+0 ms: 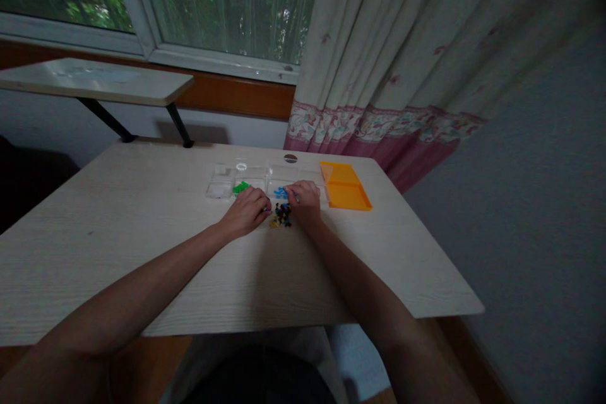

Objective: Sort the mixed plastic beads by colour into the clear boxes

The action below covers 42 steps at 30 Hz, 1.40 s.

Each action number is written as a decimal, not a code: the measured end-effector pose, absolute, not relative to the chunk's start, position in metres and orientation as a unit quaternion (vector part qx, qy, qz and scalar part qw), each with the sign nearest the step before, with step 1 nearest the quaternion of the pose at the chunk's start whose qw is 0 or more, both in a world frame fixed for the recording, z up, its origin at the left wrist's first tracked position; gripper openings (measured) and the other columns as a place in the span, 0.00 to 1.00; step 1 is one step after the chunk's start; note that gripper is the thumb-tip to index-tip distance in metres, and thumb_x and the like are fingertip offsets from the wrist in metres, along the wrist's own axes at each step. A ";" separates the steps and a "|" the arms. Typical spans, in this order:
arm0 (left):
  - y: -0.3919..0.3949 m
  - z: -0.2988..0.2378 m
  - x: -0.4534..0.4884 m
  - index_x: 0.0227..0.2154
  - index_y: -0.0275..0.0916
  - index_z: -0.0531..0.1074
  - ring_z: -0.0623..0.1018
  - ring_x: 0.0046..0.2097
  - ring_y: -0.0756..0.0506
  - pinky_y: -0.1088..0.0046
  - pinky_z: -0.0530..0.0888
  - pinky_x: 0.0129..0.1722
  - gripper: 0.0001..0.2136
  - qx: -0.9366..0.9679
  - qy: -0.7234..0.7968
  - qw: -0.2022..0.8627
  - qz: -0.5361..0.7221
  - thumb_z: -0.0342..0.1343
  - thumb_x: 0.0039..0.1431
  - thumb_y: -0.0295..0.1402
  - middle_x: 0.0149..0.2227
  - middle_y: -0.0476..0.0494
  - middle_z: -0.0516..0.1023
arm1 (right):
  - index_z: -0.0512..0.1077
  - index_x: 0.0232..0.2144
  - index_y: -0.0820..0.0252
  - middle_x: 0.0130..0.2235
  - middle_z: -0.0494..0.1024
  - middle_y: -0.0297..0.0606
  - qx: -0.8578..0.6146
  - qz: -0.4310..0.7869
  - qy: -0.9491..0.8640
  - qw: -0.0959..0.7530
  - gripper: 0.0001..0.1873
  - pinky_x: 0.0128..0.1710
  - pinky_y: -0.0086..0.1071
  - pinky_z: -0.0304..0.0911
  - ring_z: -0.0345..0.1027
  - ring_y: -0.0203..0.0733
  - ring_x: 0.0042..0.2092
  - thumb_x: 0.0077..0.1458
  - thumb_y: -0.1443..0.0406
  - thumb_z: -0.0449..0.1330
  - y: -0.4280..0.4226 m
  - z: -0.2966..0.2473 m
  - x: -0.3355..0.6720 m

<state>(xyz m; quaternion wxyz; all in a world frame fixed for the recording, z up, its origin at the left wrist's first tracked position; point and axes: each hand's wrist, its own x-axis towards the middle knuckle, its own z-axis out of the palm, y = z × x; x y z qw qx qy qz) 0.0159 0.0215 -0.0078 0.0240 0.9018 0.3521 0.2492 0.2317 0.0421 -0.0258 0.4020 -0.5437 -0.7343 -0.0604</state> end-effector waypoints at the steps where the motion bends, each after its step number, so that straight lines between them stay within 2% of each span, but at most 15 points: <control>1: 0.021 -0.008 0.016 0.38 0.39 0.72 0.68 0.45 0.41 0.61 0.65 0.47 0.06 0.902 0.351 0.025 0.250 0.53 0.64 0.35 0.41 0.41 0.71 | 0.79 0.36 0.53 0.39 0.78 0.37 -0.543 -0.061 -0.735 0.401 0.09 0.47 0.38 0.53 0.64 0.43 0.44 0.63 0.61 0.58 0.042 -0.026 0.232; 20: 0.020 -0.009 0.016 0.43 0.39 0.74 0.70 0.45 0.41 0.61 0.66 0.47 0.10 0.898 0.342 0.032 0.276 0.49 0.65 0.29 0.40 0.41 0.76 | 0.79 0.35 0.54 0.38 0.79 0.37 -0.544 -0.040 -0.740 0.394 0.09 0.48 0.39 0.52 0.64 0.43 0.45 0.63 0.62 0.59 0.039 -0.019 0.230; 27: 0.019 -0.008 0.016 0.46 0.42 0.74 0.69 0.48 0.39 0.59 0.65 0.48 0.11 0.901 0.348 0.020 0.256 0.53 0.64 0.36 0.43 0.40 0.74 | 0.78 0.36 0.54 0.38 0.79 0.38 -0.538 -0.047 -0.743 0.396 0.10 0.48 0.39 0.54 0.64 0.43 0.45 0.64 0.60 0.57 0.041 -0.022 0.230; 34: 0.020 -0.007 0.016 0.41 0.41 0.75 0.69 0.46 0.40 0.60 0.64 0.47 0.09 0.902 0.351 0.029 0.250 0.54 0.64 0.37 0.42 0.41 0.73 | 0.78 0.37 0.55 0.39 0.79 0.38 -0.540 -0.035 -0.748 0.384 0.10 0.48 0.38 0.53 0.64 0.42 0.46 0.64 0.61 0.57 0.040 -0.020 0.231; 42: 0.021 -0.006 0.017 0.37 0.39 0.74 0.69 0.43 0.41 0.61 0.65 0.45 0.11 0.891 0.367 0.016 0.268 0.49 0.67 0.37 0.39 0.41 0.73 | 0.79 0.36 0.55 0.38 0.79 0.37 -0.539 -0.035 -0.749 0.384 0.09 0.48 0.38 0.53 0.64 0.43 0.45 0.63 0.61 0.58 0.036 -0.016 0.228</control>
